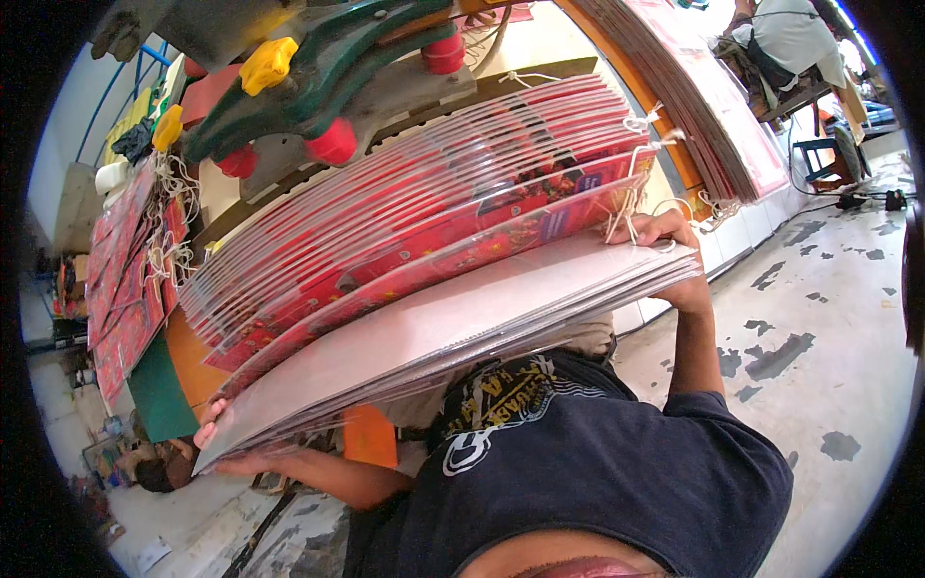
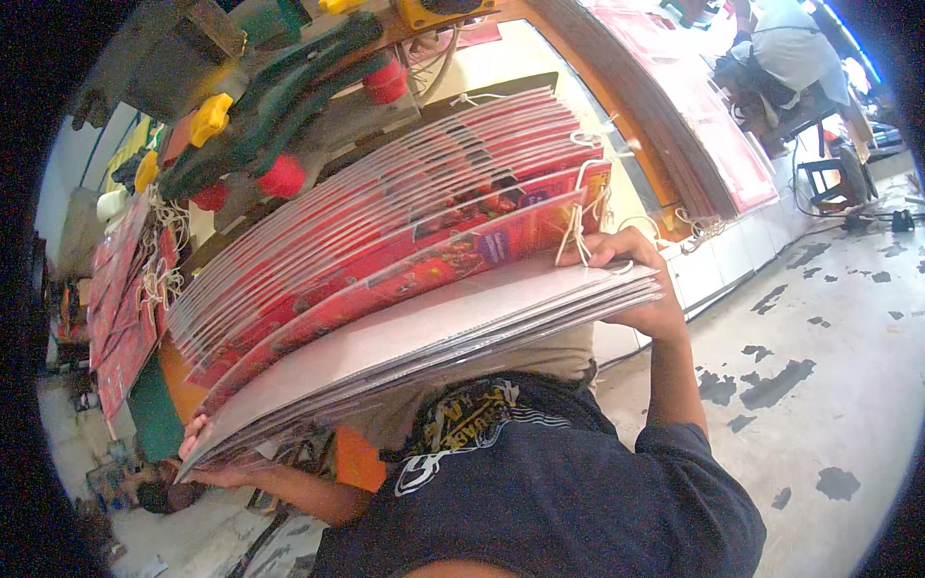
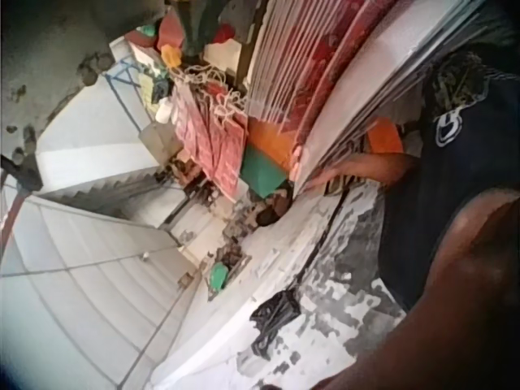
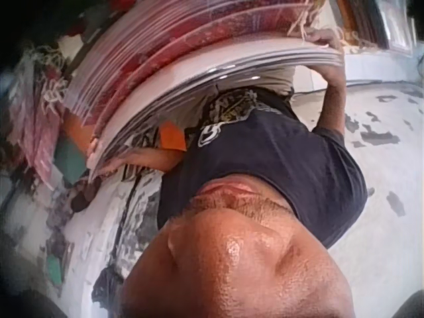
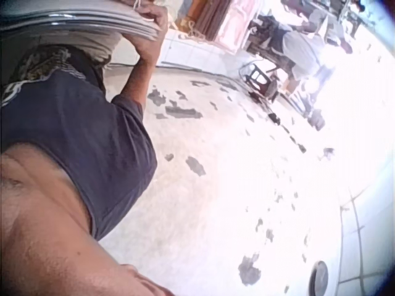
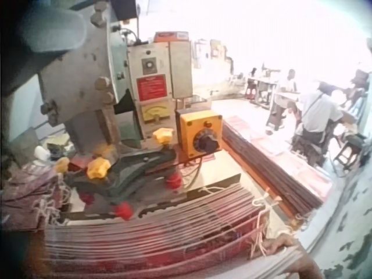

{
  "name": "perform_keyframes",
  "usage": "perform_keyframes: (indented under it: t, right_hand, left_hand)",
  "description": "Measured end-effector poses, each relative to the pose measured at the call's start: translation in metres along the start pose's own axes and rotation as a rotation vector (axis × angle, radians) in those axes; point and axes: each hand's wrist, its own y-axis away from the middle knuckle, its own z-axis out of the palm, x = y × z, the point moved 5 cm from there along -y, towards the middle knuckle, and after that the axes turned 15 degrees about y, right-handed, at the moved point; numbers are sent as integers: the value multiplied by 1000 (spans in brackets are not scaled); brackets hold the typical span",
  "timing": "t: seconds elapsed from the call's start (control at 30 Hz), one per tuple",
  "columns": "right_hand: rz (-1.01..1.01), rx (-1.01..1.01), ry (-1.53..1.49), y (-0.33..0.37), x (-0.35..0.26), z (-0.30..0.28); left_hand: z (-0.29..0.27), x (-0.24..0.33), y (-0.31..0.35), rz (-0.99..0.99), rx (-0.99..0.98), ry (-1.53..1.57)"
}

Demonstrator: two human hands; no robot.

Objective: The person organizes and stacks red paper bags or wrappers at a processing machine, flipping through them by hand and checking the alignment before gathering them into a bundle.

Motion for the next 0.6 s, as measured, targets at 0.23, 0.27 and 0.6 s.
perform_keyframes:
  t: [0.23,0.27,0.6]
  right_hand:
    - [-124,-70,167,-5,-8,-8]
    - [-138,-47,125,-7,-13,1]
    - [-83,60,280,16,39,-27]
  left_hand:
    - [-49,-9,-15,-171,-192,149]
    - [-51,-15,-13,-165,-169,215]
    - [-40,-29,-41,-476,288,-198]
